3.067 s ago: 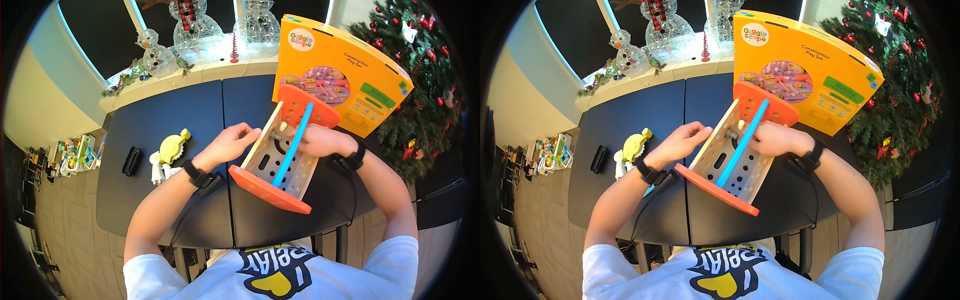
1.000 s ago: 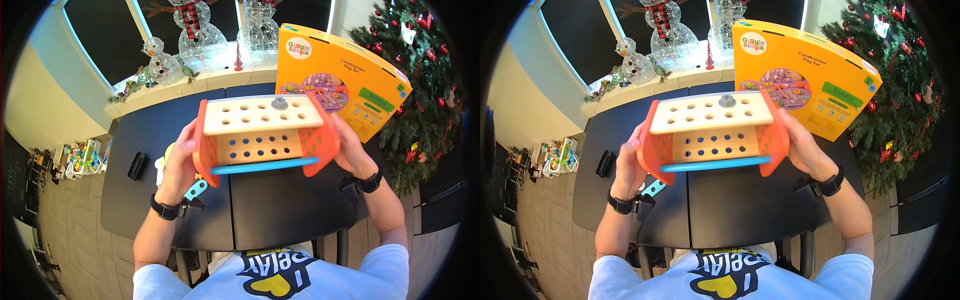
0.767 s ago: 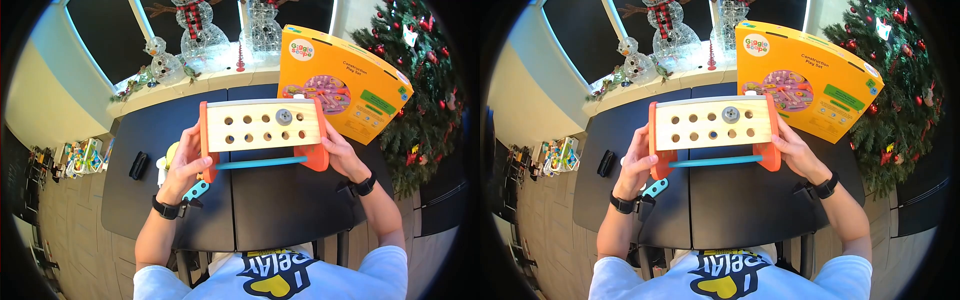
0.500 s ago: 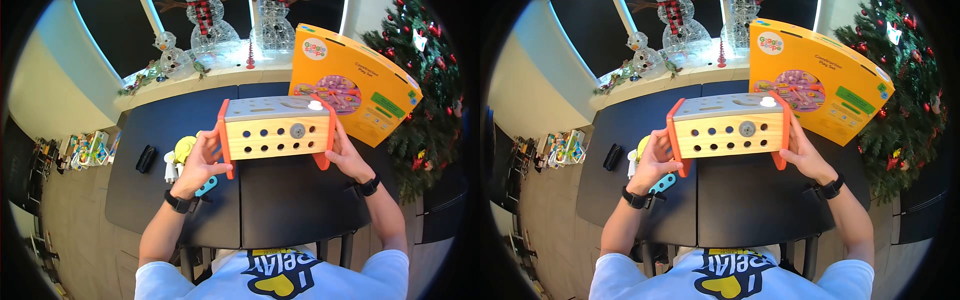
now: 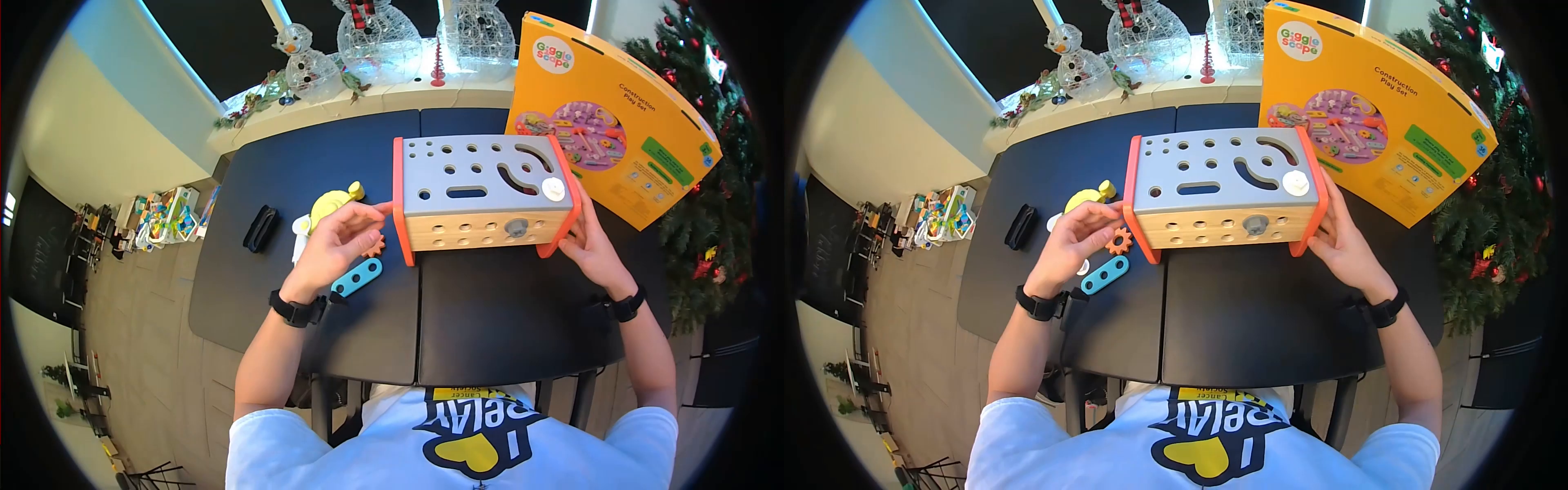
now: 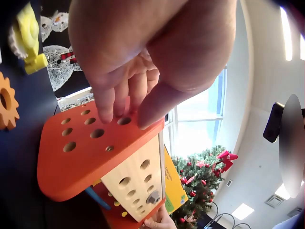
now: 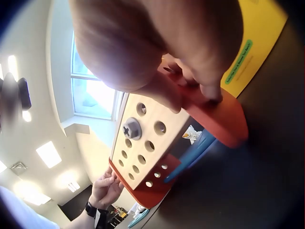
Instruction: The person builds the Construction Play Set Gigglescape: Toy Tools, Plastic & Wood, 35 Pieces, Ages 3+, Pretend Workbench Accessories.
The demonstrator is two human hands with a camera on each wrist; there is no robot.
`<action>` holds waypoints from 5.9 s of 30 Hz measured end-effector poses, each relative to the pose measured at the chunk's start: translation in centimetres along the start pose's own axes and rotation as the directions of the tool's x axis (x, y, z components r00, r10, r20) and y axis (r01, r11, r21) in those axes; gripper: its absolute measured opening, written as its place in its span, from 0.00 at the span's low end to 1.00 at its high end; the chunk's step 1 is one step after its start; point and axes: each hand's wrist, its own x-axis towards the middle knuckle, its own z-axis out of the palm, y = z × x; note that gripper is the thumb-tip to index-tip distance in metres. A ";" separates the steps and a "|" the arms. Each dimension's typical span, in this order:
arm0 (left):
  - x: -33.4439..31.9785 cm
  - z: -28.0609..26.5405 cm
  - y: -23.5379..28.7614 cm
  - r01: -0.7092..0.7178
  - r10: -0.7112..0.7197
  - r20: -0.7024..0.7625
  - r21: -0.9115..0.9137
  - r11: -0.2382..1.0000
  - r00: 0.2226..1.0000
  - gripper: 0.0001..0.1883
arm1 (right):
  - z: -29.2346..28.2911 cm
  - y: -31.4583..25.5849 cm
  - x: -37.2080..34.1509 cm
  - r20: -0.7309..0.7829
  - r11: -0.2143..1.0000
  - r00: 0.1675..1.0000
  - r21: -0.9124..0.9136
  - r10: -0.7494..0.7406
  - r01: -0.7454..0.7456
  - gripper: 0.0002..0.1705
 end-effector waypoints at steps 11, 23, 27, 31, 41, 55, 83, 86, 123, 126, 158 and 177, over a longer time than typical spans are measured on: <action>-2.9 -4.5 -1.8 0.081 0.187 -0.097 0.992 0.092 0.978 0.08 | 6.6 -6.2 0.8 -0.049 0.424 0.709 -0.830 -0.703 0.363 0.39; -3.1 -5.0 -2.2 -0.032 0.298 0.010 0.997 0.068 0.955 0.06 | 23.0 -0.2 5.7 0.593 0.222 0.734 -0.707 -0.332 0.672 0.32; -3.8 -5.2 -1.4 0.001 0.423 -0.056 0.991 0.131 0.905 0.08 | 26.9 1.2 7.1 0.561 0.046 0.792 -0.808 -0.239 0.587 0.34; -4.5 -4.8 -1.3 0.059 0.482 -0.147 0.979 0.193 0.864 0.09 | 29.5 2.5 9.4 0.479 -0.121 0.859 -0.878 -0.181 0.464 0.33; -5.7 -3.0 0.5 0.164 0.431 -0.375 0.877 0.451 0.821 0.13 | 30.1 3.6 11.9 0.406 -0.096 0.903 -0.914 -0.142 0.395 0.21; -6.5 -0.5 2.0 0.156 0.450 -0.525 0.758 0.634 0.722 0.12 | 28.0 0.5 10.9 0.350 0.628 0.857 -0.583 -0.378 0.515 0.20; -4.9 5.2 4.1 -0.203 0.640 -0.202 0.841 0.501 0.741 0.21 | 21.5 -2.1 5.6 0.186 0.923 0.965 0.369 -0.184 0.105 0.23; -4.2 4.9 3.6 -0.342 0.703 -0.014 0.866 0.363 0.711 0.22 | 20.5 -2.0 4.9 0.220 0.911 0.962 0.409 -0.165 0.063 0.24; 6.1 9.5 7.5 -0.577 0.213 0.556 0.816 0.042 0.803 0.42 | 12.8 0.1 2.4 -0.006 0.984 0.985 -0.058 -0.170 0.170 0.14; 5.9 9.8 7.6 -0.559 0.203 0.540 0.828 0.049 0.817 0.40 | 12.8 0.4 2.7 -0.014 0.978 0.979 -0.039 -0.203 0.203 0.13; 6.4 11.3 6.4 -0.424 0.270 0.364 0.879 0.217 0.892 0.36 | 12.0 -0.6 2.4 0.127 0.988 0.992 0.151 0.014 -0.033 0.21; 5.9 10.5 5.9 -0.454 0.286 0.388 0.864 0.219 0.876 0.36 | 12.0 -0.9 2.7 0.009 0.951 0.994 -0.288 -0.110 0.108 0.17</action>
